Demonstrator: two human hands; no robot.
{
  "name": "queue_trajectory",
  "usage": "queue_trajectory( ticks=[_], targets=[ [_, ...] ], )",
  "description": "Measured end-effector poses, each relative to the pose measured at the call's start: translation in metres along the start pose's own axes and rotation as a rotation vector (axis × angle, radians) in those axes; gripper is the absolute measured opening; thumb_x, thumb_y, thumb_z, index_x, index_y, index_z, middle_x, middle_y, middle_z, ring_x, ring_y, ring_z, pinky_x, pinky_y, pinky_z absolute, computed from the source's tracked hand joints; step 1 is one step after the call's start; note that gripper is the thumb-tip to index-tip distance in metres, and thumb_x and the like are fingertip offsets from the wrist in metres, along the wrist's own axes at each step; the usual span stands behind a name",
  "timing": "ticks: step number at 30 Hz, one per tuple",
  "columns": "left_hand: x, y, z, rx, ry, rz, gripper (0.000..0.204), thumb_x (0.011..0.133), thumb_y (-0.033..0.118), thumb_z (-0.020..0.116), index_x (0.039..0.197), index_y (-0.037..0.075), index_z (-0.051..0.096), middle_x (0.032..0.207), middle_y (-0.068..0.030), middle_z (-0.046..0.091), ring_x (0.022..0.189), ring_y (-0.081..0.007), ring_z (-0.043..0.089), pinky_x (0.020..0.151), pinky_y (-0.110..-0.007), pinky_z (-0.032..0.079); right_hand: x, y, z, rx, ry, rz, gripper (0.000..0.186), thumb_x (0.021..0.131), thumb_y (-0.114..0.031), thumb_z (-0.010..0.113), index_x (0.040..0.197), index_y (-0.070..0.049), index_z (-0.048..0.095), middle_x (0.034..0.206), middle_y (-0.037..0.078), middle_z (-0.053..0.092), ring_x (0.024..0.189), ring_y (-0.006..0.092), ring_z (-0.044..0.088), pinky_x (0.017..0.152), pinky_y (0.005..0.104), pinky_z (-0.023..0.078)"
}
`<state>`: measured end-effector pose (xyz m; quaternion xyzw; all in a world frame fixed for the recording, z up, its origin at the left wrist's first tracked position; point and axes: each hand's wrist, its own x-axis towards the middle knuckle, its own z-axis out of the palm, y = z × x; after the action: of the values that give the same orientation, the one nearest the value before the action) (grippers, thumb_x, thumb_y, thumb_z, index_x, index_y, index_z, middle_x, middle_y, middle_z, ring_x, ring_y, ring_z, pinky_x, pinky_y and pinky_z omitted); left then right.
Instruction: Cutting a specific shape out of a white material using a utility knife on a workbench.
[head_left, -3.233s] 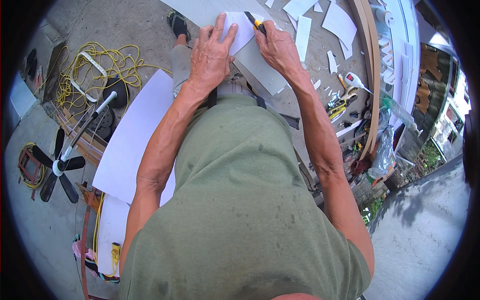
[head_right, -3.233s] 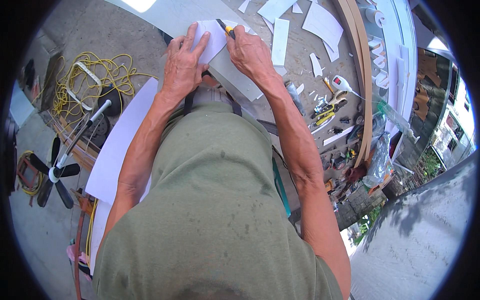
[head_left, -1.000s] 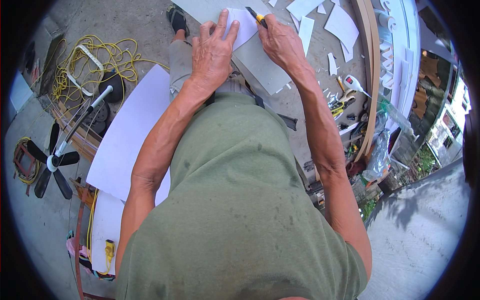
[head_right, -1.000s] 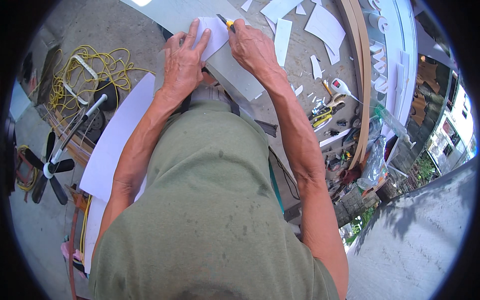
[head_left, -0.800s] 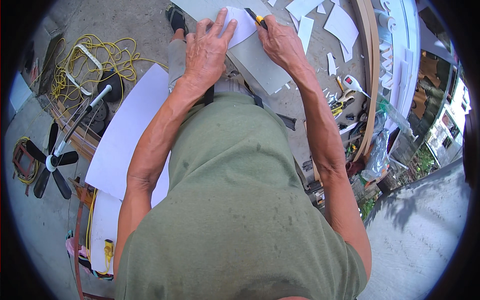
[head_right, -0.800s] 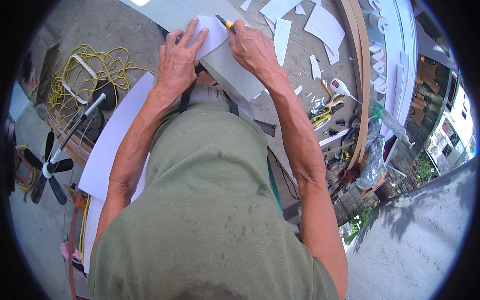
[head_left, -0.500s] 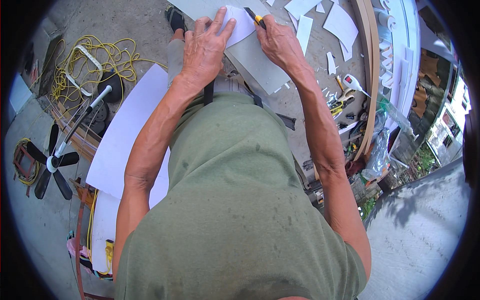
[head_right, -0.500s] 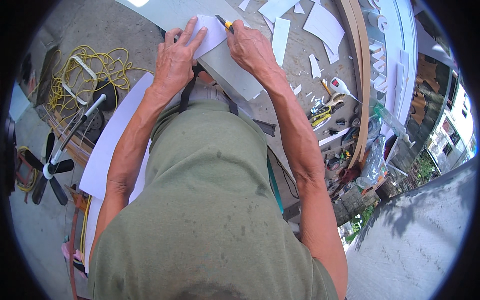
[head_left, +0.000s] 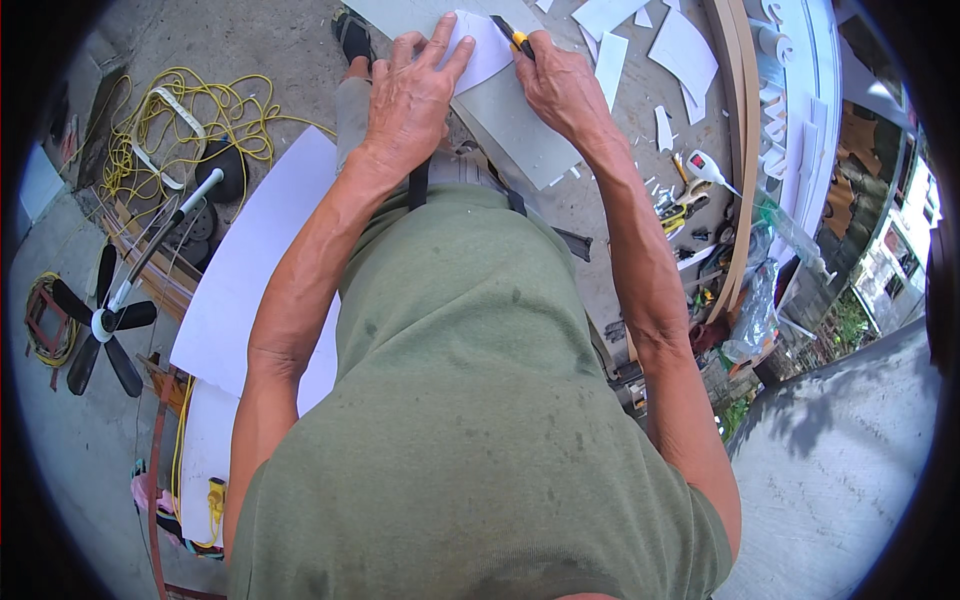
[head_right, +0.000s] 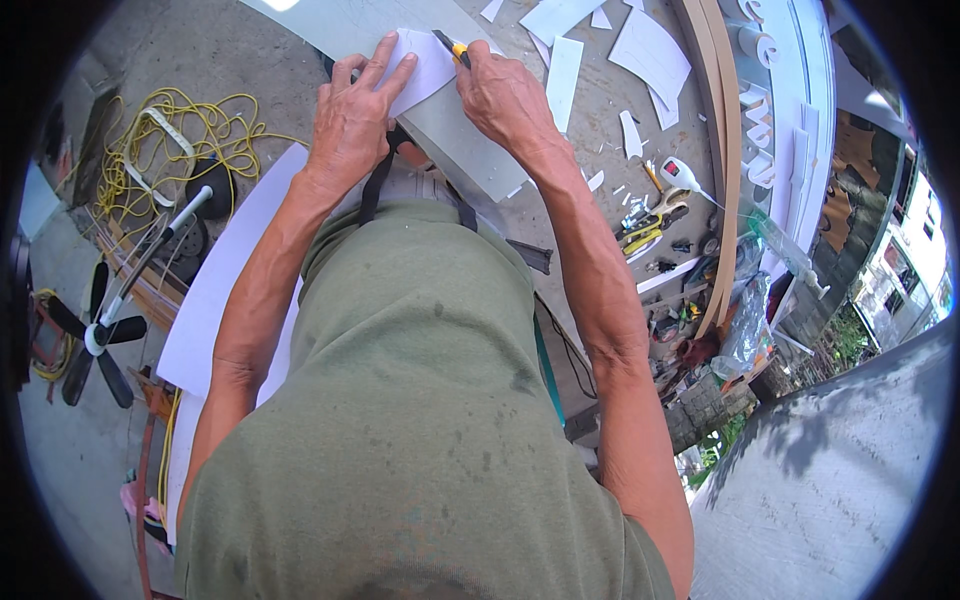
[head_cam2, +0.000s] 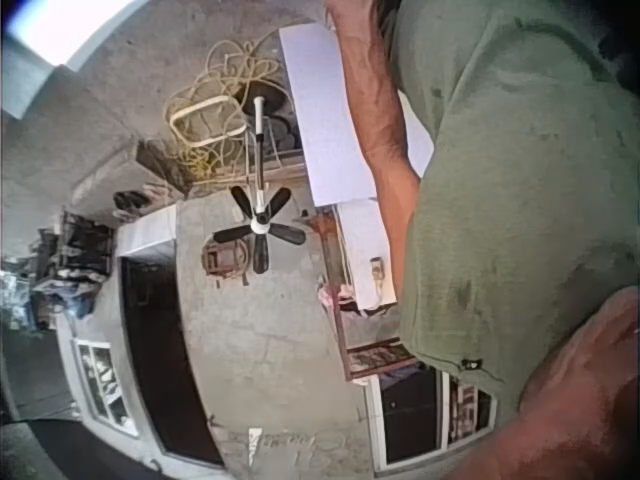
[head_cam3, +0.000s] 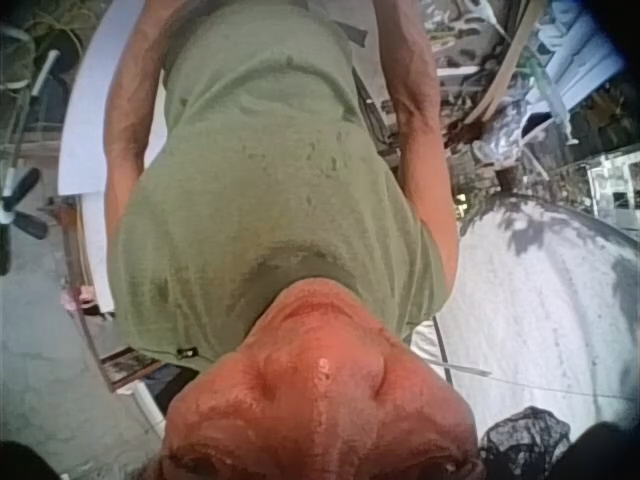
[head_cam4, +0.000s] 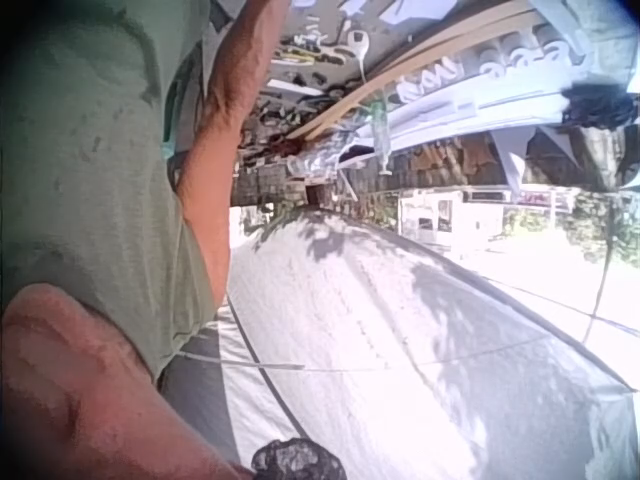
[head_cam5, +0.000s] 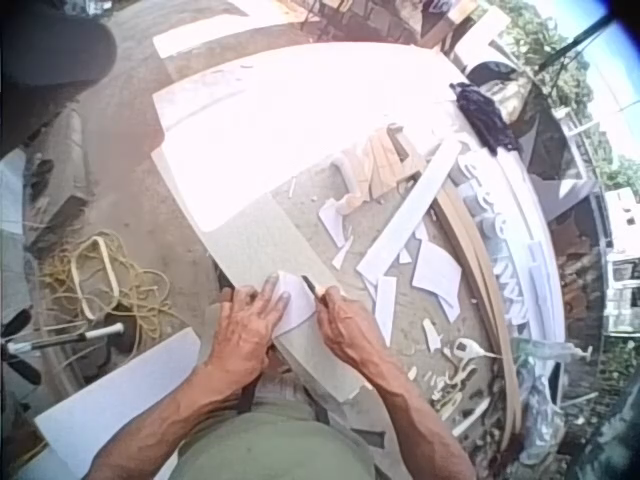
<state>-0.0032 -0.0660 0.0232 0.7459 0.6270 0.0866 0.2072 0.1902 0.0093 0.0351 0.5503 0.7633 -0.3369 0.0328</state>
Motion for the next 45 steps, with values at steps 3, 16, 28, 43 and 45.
queue_trajectory(
  ticks=[3,16,28,43,45],
  targets=[
    [0.0,-0.001,0.002,-0.001,0.015,0.006,0.084,0.07,-0.005,0.074,0.148,0.019,0.055,0.163,-0.0062,0.037,0.126,-0.0338,0.048,0.099,-0.048,0.047,0.0,-0.001,0.0,-0.006,0.002,-0.002,0.031,0.104,-0.028,0.052,0.102,0.003,0.053,0.087,0.031,0.069,0.082,0.0481,0.068,0.073,0.0544,0.052],
    [-0.001,0.001,0.007,0.036,-0.012,-0.026,0.085,0.069,-0.004,0.076,0.148,0.02,0.054,0.164,-0.0044,0.034,0.127,-0.0331,0.047,0.095,-0.05,0.047,-0.002,-0.012,0.005,-0.156,0.045,-0.033,0.023,0.102,-0.019,0.047,0.099,0.002,0.053,0.083,0.028,0.069,0.079,0.0449,0.07,0.07,0.0544,0.053],
    [0.002,0.003,0.015,0.13,0.016,-0.018,0.096,0.059,-0.002,0.082,0.149,0.016,0.052,0.164,-0.007,0.033,0.128,-0.0363,0.046,0.094,-0.052,0.047,-0.006,-0.026,0.007,-0.089,-0.021,0.127,0.027,0.104,-0.026,0.048,0.105,0.001,0.05,0.083,0.031,0.068,0.077,0.0499,0.067,0.069,0.059,0.05],
    [0.001,0.007,0.021,0.09,0.033,-0.036,0.112,0.045,0.014,0.096,0.148,0.012,0.05,0.161,-0.0128,0.034,0.124,-0.0386,0.046,0.095,-0.051,0.046,-0.007,-0.044,0.006,-0.02,-0.022,0.201,0.021,0.096,-0.013,0.051,0.102,0.007,0.052,0.082,0.034,0.067,0.08,0.0507,0.069,0.071,0.0575,0.054],
    [0.0,0.009,0.022,0.087,0.021,-0.036,0.114,0.043,0.016,0.096,0.148,0.011,0.05,0.161,-0.0135,0.034,0.123,-0.0386,0.046,0.094,-0.051,0.046,-0.007,-0.045,0.008,0.005,-0.017,0.217,0.022,0.097,-0.015,0.05,0.101,0.007,0.052,0.082,0.035,0.067,0.08,0.0515,0.069,0.071,0.0575,0.054]
  ],
)
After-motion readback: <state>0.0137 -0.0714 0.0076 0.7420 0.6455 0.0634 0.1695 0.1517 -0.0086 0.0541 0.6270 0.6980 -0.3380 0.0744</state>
